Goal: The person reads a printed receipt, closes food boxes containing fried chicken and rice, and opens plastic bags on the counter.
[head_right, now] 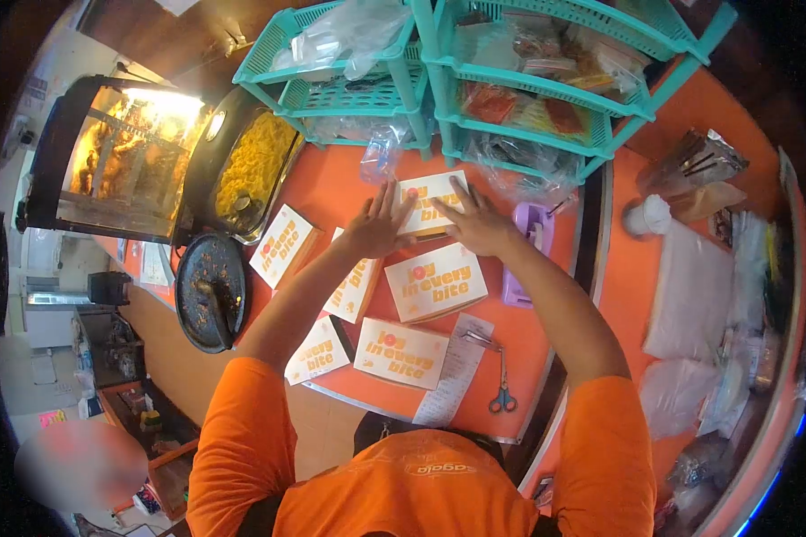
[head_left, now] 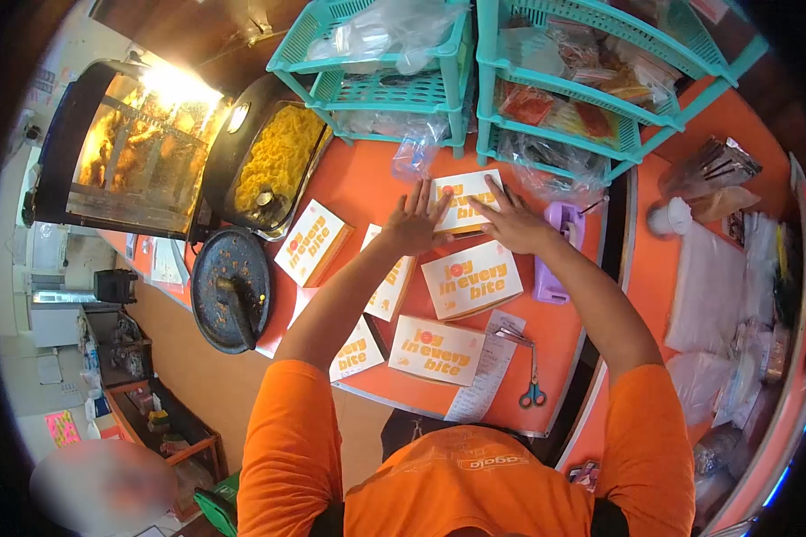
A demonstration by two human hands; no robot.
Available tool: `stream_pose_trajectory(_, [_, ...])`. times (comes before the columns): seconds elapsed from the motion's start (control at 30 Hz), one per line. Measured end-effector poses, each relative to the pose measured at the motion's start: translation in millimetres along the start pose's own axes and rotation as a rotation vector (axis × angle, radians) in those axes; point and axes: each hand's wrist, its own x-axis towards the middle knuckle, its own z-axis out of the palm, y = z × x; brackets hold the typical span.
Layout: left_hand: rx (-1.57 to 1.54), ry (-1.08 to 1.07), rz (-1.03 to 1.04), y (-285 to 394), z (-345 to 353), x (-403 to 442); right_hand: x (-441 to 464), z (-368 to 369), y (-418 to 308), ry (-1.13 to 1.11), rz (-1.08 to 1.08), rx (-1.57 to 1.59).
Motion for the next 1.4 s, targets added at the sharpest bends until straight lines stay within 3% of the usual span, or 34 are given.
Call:
stream_pose_trajectory(0.07, [-0.077, -0.068, 0.066, -8, -12, 4, 2, -13, -4, -0.027, 0.002, -0.022])
stream_pose_trajectory(0.13, [-0.141, -0.004, 0.102, -16, -10, 6, 5, -19, -4, -0.06, 0.009, -0.038])
stream_pose_trajectory(0.37, [-0.207, 0.092, 0.146, -17, -3, 10, 23, -13, 9, 0.054, -0.239, -0.352])
stream_pose_trajectory(0.47, [-0.152, 0.154, 0.172, -19, 1, 11, 28, -30, 2, 0.026, -0.252, -0.337])
stream_pose_trajectory(0.57, [-0.122, 0.224, 0.2, -21, 4, 13, 33, -41, 1, -0.145, -0.221, -0.302])
stream_pose_trajectory(0.63, [-0.132, 0.236, 0.194, -22, 4, 13, 32, -40, 2, -0.042, -0.284, -0.275])
stream_pose_trajectory(0.77, [-0.153, 0.234, 0.198, -26, 2, 13, 20, -44, 2, -0.072, -0.309, -0.237])
stream_pose_trajectory(0.83, [-0.139, 0.248, 0.218, -24, 0, 12, 19, -29, 15, 0.074, -0.345, -0.256])
stream_pose_trajectory(0.93, [-0.17, 0.109, 0.152, -23, -7, 11, 18, -26, 16, -0.056, -0.254, -0.233])
stream_pose_trajectory(1.03, [-0.203, 0.089, 0.151, -21, -3, 8, 14, -13, 24, 0.013, -0.26, -0.205])
stream_pose_trajectory(1.13, [-0.125, 0.204, 0.147, -14, 0, 5, -1, -18, 17, 0.045, -0.245, -0.172])
stream_pose_trajectory(1.4, [0.108, 0.031, 0.072, -15, 11, 12, 14, 0, 28, 0.077, -0.292, -0.018])
